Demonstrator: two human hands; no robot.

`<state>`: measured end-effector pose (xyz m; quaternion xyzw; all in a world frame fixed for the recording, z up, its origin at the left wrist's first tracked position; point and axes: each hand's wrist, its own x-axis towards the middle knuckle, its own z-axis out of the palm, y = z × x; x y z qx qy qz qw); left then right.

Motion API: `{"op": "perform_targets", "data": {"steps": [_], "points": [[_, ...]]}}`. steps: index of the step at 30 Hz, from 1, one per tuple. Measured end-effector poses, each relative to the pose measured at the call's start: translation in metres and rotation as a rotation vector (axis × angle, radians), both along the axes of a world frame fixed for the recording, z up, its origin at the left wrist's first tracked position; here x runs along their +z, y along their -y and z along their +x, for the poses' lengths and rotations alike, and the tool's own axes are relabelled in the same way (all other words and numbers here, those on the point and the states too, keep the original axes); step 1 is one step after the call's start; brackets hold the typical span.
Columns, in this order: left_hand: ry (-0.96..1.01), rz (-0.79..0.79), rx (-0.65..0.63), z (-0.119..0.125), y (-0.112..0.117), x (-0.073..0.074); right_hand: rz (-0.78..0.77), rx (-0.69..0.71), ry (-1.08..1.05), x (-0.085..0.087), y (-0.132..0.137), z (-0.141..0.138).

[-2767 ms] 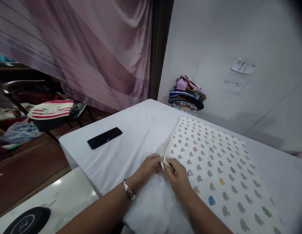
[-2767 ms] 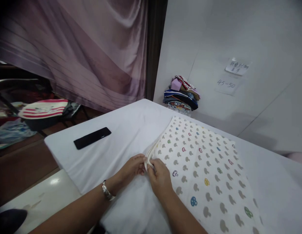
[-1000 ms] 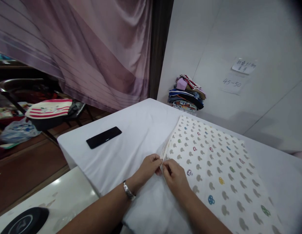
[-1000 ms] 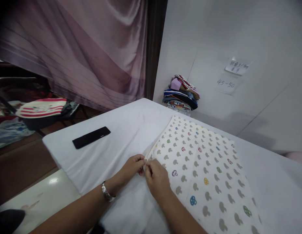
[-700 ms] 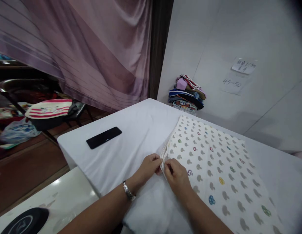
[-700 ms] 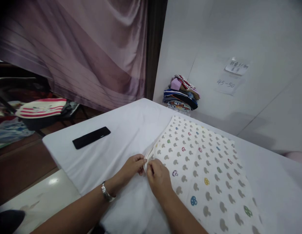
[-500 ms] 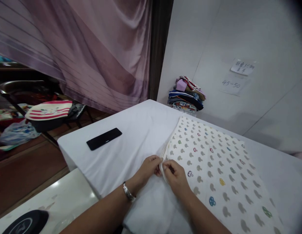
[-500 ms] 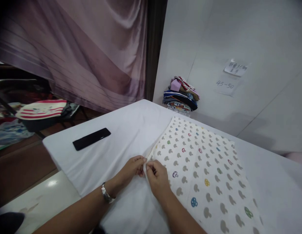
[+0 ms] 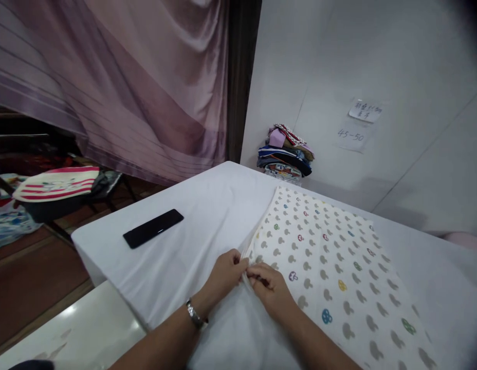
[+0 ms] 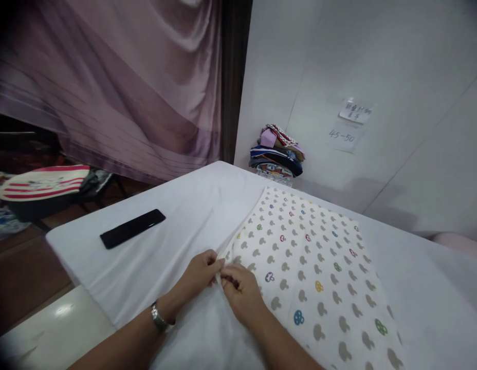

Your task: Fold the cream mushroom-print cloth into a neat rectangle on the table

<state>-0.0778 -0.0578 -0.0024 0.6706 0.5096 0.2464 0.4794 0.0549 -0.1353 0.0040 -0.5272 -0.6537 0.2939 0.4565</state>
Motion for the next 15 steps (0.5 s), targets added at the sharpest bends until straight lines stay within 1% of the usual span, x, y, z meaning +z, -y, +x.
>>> {"op": "perform_targets", "data": {"steps": [2,3,4,6,8,10,12,15], "points": [[-0.175,0.212,0.009,-0.002,0.0,0.001,0.042,-0.018,0.063,0.002,0.001,0.002],[-0.241,0.279,0.005,-0.002,0.0,0.001,0.06,-0.033,0.106,0.003,0.002,0.003],[-0.295,0.311,-0.007,-0.003,0.0,0.002,0.065,-0.038,0.16,0.005,0.003,0.004],[-0.358,0.31,-0.04,-0.004,-0.002,0.002,0.018,0.02,0.291,0.007,0.006,0.007],[-0.411,0.297,-0.064,-0.004,-0.004,0.003,-0.078,0.144,0.406,0.009,0.01,0.012],[-0.465,0.278,-0.086,-0.006,-0.005,0.003,-0.178,0.239,0.435,0.012,0.014,0.017],[-0.505,0.255,-0.107,-0.007,-0.006,0.003,-0.251,0.234,0.42,0.015,0.018,0.026],[-0.542,0.215,-0.115,-0.007,-0.006,0.006,-0.292,0.202,0.449,0.019,0.023,0.042]]}}
